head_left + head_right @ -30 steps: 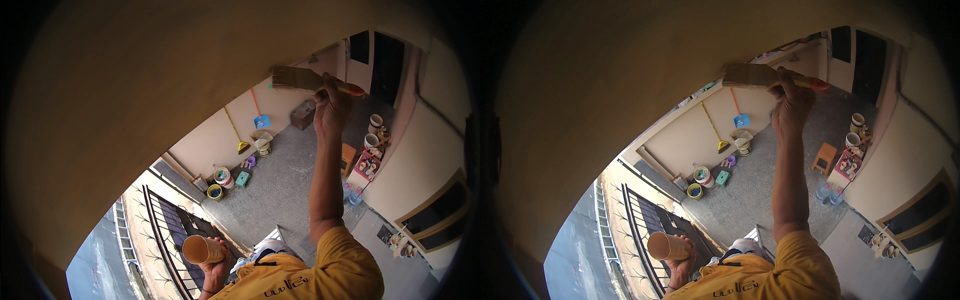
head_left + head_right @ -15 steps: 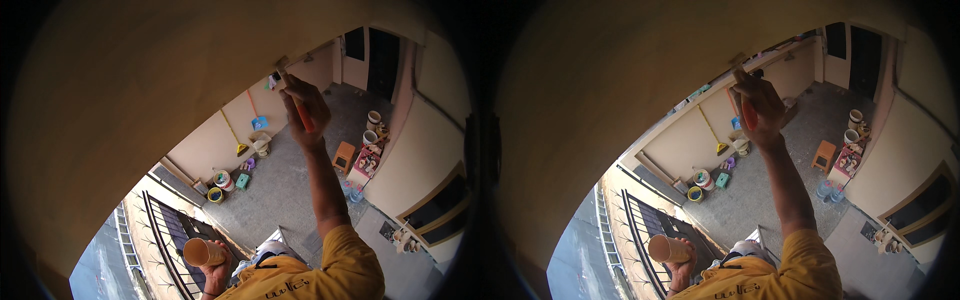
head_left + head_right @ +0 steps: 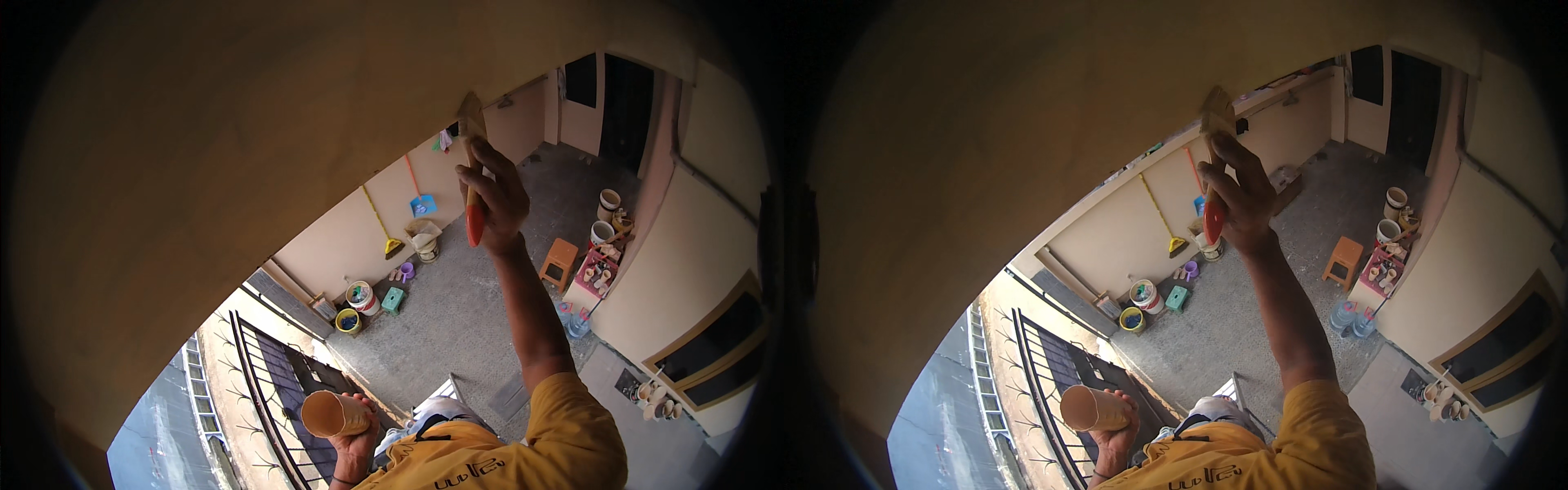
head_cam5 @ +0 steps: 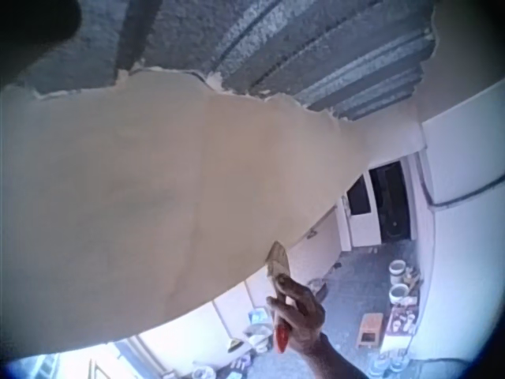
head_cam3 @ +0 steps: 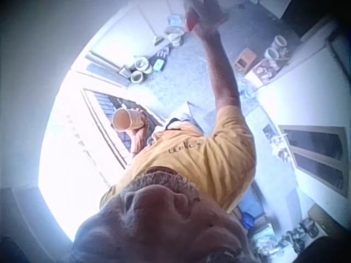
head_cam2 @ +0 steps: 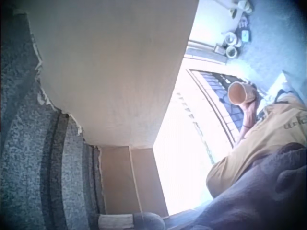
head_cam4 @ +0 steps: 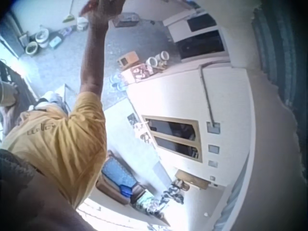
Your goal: The person paints a ceiling using a paintbrush and a small container of paint. They repeatedly dip the brush into the container and apply paint to the ceiling surface in long strokes, covering a large area.
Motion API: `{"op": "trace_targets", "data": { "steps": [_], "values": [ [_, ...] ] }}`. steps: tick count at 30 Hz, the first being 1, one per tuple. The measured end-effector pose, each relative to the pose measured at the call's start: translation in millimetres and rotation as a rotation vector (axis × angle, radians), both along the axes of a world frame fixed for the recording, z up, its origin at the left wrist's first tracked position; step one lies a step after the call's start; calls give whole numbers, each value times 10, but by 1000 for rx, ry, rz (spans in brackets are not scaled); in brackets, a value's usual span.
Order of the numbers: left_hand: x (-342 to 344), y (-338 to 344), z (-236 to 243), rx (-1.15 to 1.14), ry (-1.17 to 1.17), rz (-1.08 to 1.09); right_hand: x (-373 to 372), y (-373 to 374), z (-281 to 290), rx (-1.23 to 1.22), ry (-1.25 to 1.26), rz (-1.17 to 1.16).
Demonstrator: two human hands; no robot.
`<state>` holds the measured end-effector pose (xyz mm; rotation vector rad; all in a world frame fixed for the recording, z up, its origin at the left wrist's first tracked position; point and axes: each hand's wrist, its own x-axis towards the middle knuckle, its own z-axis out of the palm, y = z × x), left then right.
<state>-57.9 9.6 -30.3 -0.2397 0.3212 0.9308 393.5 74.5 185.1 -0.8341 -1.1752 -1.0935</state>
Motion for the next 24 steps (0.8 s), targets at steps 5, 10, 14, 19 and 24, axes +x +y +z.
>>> {"op": "trace_targets", "data": {
  "steps": [5,10,14,19,24],
  "values": [
    [-1,-61,-25,13,30,6,-280,-153,-299,48,-15,79],
    [-32,-48,3,-18,41,15,-87,-284,51,99,38,-57],
    [-23,-43,34,20,36,6,91,-138,261,64,-39,7],
    [86,-33,125,-60,33,33,-19,-45,78,30,6,41],
    [116,-44,155,-49,57,17,-94,-183,-79,-7,6,125]
  ]
}}
